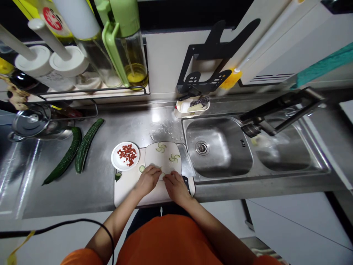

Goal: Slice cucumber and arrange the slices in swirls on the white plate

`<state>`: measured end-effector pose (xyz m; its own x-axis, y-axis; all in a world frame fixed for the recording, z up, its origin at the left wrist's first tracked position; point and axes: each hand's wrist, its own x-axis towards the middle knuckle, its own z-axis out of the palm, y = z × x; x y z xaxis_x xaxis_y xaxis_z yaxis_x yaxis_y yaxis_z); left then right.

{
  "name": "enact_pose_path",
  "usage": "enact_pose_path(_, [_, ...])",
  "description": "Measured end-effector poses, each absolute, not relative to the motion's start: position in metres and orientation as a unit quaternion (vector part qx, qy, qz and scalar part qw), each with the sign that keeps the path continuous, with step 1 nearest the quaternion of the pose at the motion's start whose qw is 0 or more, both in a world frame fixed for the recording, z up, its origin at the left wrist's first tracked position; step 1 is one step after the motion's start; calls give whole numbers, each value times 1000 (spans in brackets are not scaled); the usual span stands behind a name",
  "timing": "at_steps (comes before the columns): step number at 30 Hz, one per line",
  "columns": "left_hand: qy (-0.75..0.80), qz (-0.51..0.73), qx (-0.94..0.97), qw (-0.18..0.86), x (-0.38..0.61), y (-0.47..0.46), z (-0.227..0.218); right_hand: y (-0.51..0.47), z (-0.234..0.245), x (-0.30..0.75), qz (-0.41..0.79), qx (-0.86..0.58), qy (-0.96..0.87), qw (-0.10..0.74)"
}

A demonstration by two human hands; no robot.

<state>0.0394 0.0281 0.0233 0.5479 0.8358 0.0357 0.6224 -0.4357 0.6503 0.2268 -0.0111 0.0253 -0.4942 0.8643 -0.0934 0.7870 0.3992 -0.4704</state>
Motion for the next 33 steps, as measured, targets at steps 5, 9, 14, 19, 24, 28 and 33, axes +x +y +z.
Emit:
enact_pose_path(5, [438,173,832,293,38,27,22,-10,27,227,233,-495,-833,85])
enact_pose_path(9, [437,170,833,295,38,27,23,-10,27,227,236,-495,-832,83])
enact_pose_path(14, [439,171,831,296,39,27,25,-9,29,226,236,-496,-831,85])
enact_pose_path(19, [461,197,813,296,34,25,28,-9,30,227,240,-504,-821,124])
enact_pose_path(24, [580,268,726,252,10,10,25,-6,31,230,244,-511,-805,178])
enact_pose_path(28, [696,271,623,233,-10,-8,17,-4,31,231,248,-515,-798,192])
enact_pose_path(33, [751,242,571,226,-15,-16,9,-4,30,229,249,-509,-800,195])
